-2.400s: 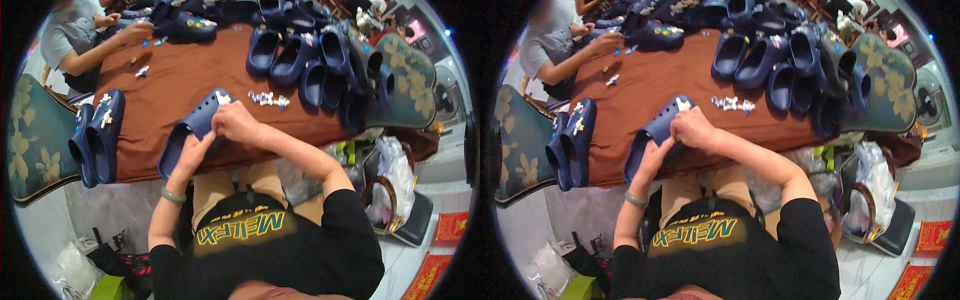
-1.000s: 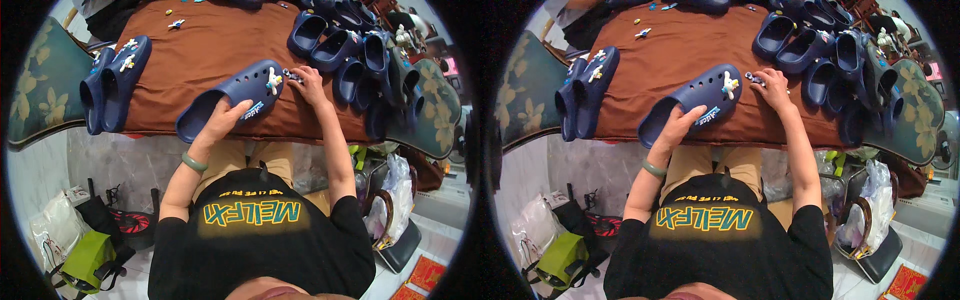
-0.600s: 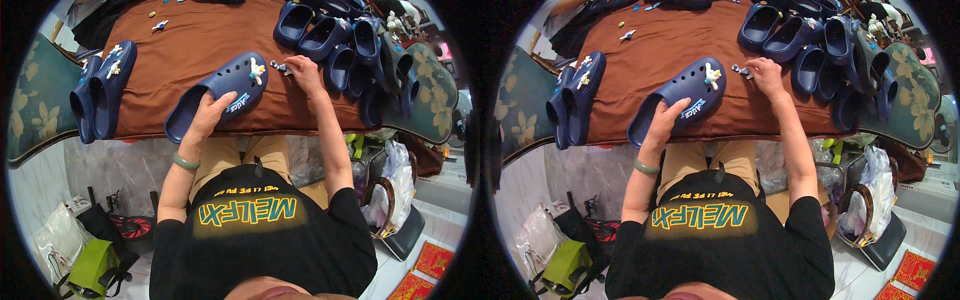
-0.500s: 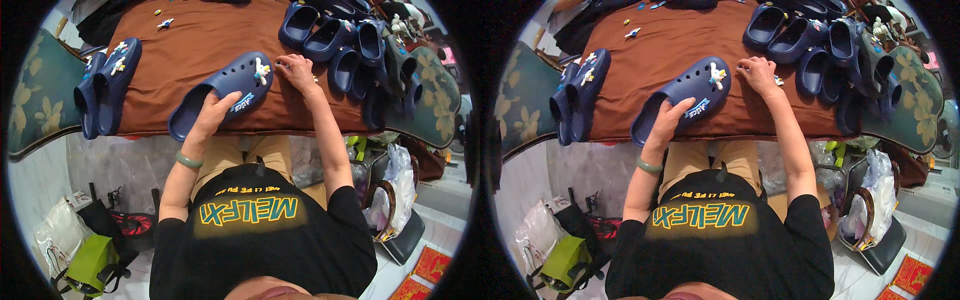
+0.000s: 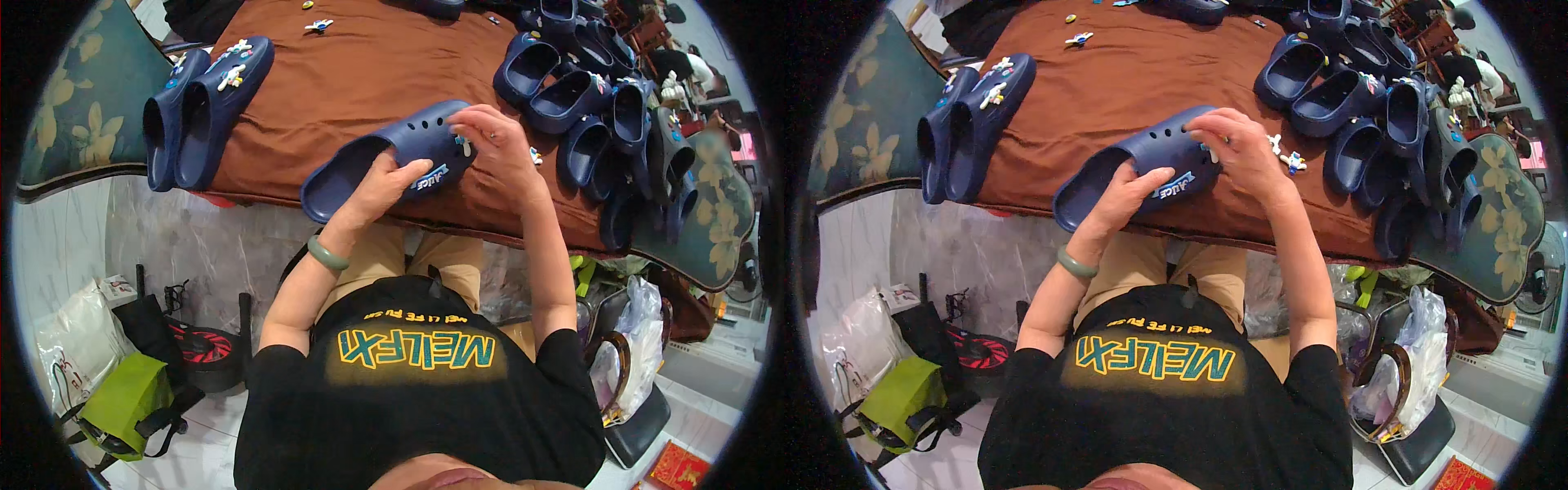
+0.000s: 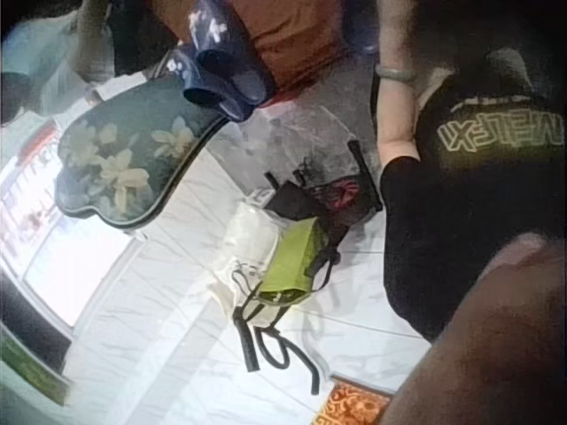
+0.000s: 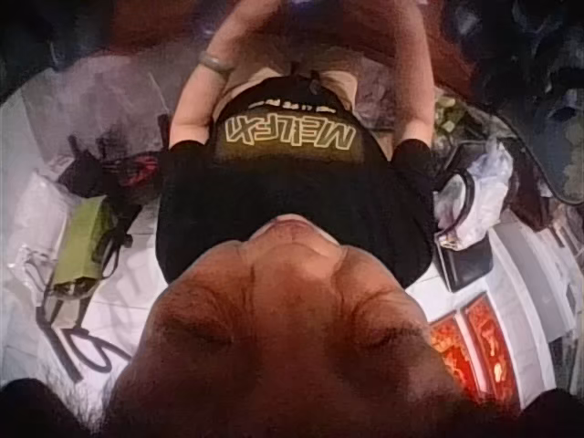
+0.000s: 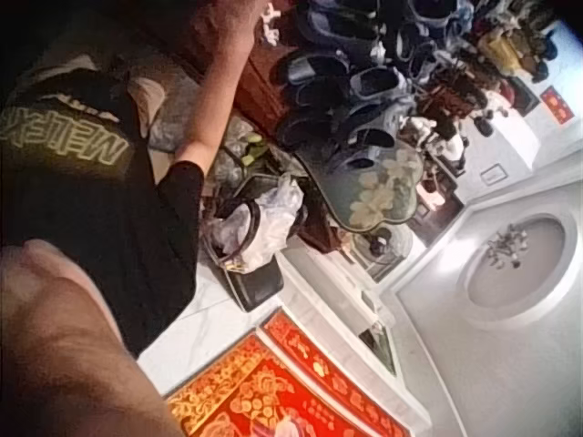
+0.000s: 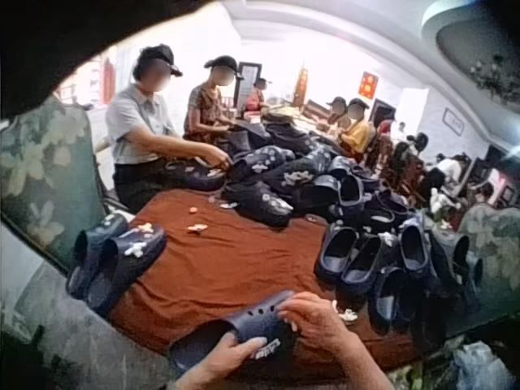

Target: Attaching decorative jibbitz charms to the holes of rubber clog shoes.

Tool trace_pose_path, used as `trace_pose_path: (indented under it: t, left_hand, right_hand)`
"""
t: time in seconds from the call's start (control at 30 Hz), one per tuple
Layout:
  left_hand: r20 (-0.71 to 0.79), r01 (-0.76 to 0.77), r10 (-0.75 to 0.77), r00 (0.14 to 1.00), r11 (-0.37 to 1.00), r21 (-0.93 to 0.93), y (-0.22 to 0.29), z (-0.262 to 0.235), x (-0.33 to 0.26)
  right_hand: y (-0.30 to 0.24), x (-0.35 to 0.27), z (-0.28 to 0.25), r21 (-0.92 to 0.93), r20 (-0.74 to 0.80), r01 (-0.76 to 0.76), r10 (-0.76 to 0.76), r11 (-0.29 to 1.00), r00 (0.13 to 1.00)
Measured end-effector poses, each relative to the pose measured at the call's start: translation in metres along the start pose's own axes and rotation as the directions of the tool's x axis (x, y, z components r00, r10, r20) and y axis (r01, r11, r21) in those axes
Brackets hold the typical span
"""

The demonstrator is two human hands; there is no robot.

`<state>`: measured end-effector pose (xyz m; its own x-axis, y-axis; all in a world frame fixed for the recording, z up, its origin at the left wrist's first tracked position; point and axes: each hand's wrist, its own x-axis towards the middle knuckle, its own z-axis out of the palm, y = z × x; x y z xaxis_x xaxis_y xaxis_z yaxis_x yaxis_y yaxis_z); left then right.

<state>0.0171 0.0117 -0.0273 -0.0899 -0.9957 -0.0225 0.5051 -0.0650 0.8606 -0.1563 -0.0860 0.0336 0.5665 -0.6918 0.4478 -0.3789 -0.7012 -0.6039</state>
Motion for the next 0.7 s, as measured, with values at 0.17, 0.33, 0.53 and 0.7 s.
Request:
trace_pose_path:
  t: [0.17, 0.33, 0.53, 0.7]
  left_hand:
    - [0.076, 0.071, -0.072, 0.994, 0.997, 0.014, -0.004, -0.006, 0.001]
    - [0.029, -0.018, 0.019, 0.999, 1.0, -0.013, -0.004, -0.002, -0.001]
    - [0.058, 0.028, -0.026, 0.998, 0.999, -0.033, 0.002, -0.004, 0.0]
    - [0.043, 0.013, -0.012, 0.999, 0.999, -0.03, -0.002, -0.004, 0.001]
  right_hand:
    - [-0.004, 0.031, 0.024, -0.103, 0.315, 0.089, -0.052, 0.991, 0.948]
    - [-0.014, 0.041, 0.027, -0.013, 0.325, -0.25, 0.24, 0.968, 0.915]
    - [-0.004, 0.024, 0.038, -0.118, 0.183, -0.029, 0.05, 0.993, 0.982]
    - [-0.011, 0.014, 0.031, -0.314, 0.177, 0.193, -0.143, 0.93, 0.974]
